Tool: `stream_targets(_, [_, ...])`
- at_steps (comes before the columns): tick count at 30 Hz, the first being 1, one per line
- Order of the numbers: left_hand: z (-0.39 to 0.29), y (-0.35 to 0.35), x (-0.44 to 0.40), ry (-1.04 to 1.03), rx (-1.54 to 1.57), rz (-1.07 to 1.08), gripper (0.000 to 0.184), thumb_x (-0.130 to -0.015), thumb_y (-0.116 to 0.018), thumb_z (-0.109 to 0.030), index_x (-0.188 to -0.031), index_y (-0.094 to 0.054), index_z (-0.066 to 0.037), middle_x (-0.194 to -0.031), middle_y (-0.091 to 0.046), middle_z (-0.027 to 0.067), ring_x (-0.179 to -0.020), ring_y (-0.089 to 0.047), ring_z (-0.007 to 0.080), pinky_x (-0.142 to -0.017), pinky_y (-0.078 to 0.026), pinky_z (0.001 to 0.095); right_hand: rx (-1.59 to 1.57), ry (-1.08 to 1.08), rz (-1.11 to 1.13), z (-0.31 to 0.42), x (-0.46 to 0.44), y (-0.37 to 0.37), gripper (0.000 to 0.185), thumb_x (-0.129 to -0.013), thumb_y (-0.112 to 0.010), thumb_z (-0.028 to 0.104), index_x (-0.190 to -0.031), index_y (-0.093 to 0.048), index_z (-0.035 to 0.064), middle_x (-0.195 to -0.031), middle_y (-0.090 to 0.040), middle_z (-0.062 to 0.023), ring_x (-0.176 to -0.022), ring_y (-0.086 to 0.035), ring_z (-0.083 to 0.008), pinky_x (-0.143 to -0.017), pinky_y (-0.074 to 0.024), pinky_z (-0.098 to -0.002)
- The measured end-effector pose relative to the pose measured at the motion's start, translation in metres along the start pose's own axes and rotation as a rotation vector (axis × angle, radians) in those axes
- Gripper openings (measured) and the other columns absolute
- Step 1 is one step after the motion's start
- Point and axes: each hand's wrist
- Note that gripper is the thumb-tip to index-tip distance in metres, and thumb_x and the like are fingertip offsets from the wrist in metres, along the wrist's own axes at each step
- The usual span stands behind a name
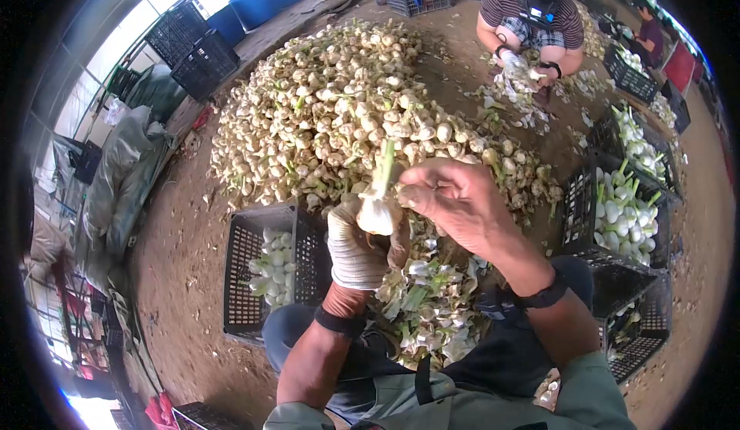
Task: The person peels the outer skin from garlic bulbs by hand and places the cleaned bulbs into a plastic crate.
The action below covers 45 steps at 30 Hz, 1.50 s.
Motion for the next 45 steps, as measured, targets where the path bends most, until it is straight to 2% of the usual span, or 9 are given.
stream_targets(4, [0.012, 0.002, -0.002, 0.018, -0.141, 0.048, 0.064, -0.088, -0.043, -0.064, -0.086, -0.059, -0.002, -0.056, -0.056, 0.0095, -0.041, -0.051, 0.0188, -0.038, -0.04, 0.0285, 0.042, 0.067, 0.014, -0.012, -0.003, -0.005, 0.019, -0.09, -0.069, 0.017, -0.093, -0.066, -0.0019, -0.076, -0.063, -0.0019, -0.057, -0.051, -0.0049, -0.046, -0.0407, -0.0214])
stream_targets(6, [0.01, 0.007, -0.004, 0.1, -0.026, 0.19, 0.081, -0.09, -0.056, -0.054, -0.145, -0.031, 0.001, -0.085, -0.062, 0.0057, -0.065, -0.059, 0.0117, -0.056, -0.048, 0.0235, -0.143, -0.032, 0.024, 0.002, 0.004, -0.005, 0.017, -0.091, -0.066, 0.013, -0.088, -0.065, -0.0037, -0.071, -0.06, -0.0009, -0.061, -0.05, -0.0048, -0.05, -0.0399, -0.0222])
stream_targets(13, [0.023, -0.006, -0.006, -0.255, -0.42, 0.02, 0.072, -0.085, -0.073, -0.026, -0.141, -0.035, 0.0, -0.105, -0.061, 0.005, -0.076, -0.057, 0.0063, -0.062, -0.048, 0.0197, 0.14, 0.109, -0.121, -0.017, 0.001, 0.001, 0.02, -0.094, -0.062, 0.015, -0.086, -0.064, -0.003, -0.067, -0.058, -0.0006, -0.053, -0.046, -0.0043, -0.047, -0.0374, -0.0216])
stream_targets(18, [0.018, 0.004, -0.005, -0.175, -0.386, 0.059, 0.072, -0.089, -0.059, -0.055, -0.133, -0.046, 0.001, -0.082, -0.063, 0.0035, -0.057, -0.055, 0.0063, -0.05, -0.043, 0.0185, -0.291, -0.075, -0.044, -0.013, 0.001, -0.004, 0.018, -0.094, -0.061, 0.015, -0.09, -0.064, -0.0017, -0.068, -0.058, -0.0002, -0.051, -0.046, -0.0045, -0.043, -0.0368, -0.0209])
stream_targets(27, [0.007, -0.007, 0.003, -0.064, -0.044, 0.125, 0.073, -0.086, -0.055, -0.06, -0.128, -0.05, 0.0, -0.082, -0.063, 0.0097, -0.057, -0.059, 0.0175, -0.041, -0.044, 0.0275, -0.436, -0.179, -0.116, -0.021, 0.002, -0.021, 0.014, -0.089, -0.059, 0.014, -0.09, -0.065, 0.0012, -0.067, -0.058, 0.0006, -0.044, -0.043, -0.0031, -0.038, -0.0329, -0.0192])
stream_targets(30, [0.003, 0.009, 0.0, 0.024, -0.068, 0.283, 0.083, -0.087, -0.054, -0.059, -0.142, -0.038, 0.002, -0.099, -0.065, 0.0143, -0.082, -0.063, 0.0211, -0.079, -0.049, 0.0317, -0.412, -0.255, -0.122, -0.026, -0.005, -0.021, 0.017, -0.089, -0.059, 0.018, -0.084, -0.064, 0.0021, -0.064, -0.056, 0.0016, -0.044, -0.044, -0.0028, -0.038, -0.0332, -0.0187])
stream_targets(33, [-0.01, 0.007, -0.001, 0.013, 0.096, 0.368, 0.088, -0.081, -0.065, -0.044, -0.148, -0.027, 0.001, -0.119, -0.059, 0.0165, -0.087, -0.064, 0.021, -0.071, -0.055, 0.0303, -0.315, -0.294, -0.215, -0.05, -0.011, -0.009, 0.02, -0.087, -0.06, 0.019, -0.078, -0.063, 0.0017, -0.061, -0.055, 0.0, -0.046, -0.046, -0.0061, -0.04, -0.0351, -0.0231])
stream_targets(35, [-0.016, 0.001, 0.0, -0.052, 0.015, 0.304, 0.087, -0.079, -0.066, -0.037, -0.147, -0.027, 0.001, -0.119, -0.059, 0.017, -0.087, -0.065, 0.021, -0.065, -0.057, 0.0295, 0.339, 0.045, -0.1, -0.059, -0.015, -0.001, 0.02, -0.084, -0.06, 0.017, -0.073, -0.063, 0.0003, -0.06, -0.054, -0.0029, -0.05, -0.048, -0.0109, -0.044, -0.0379, -0.0286])
stream_targets(45, [-0.03, 0.004, 0.007, -0.056, 0.084, 0.272, 0.064, -0.076, -0.066, -0.03, -0.127, -0.048, 0.004, -0.106, -0.063, 0.0223, -0.071, -0.068, 0.0265, -0.065, -0.059, 0.0334, 0.662, 0.228, -0.424, -0.076, -0.022, 0.024, 0.016, -0.081, -0.065, 0.01, -0.07, -0.061, 0.0001, -0.061, -0.058, -0.0063, -0.044, -0.045, -0.0094, -0.04, -0.0333, -0.0293])
Point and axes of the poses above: each hand's wrist, its own x-axis away from the middle knuckle, its own y-axis out of the back of the hand, z = x × y
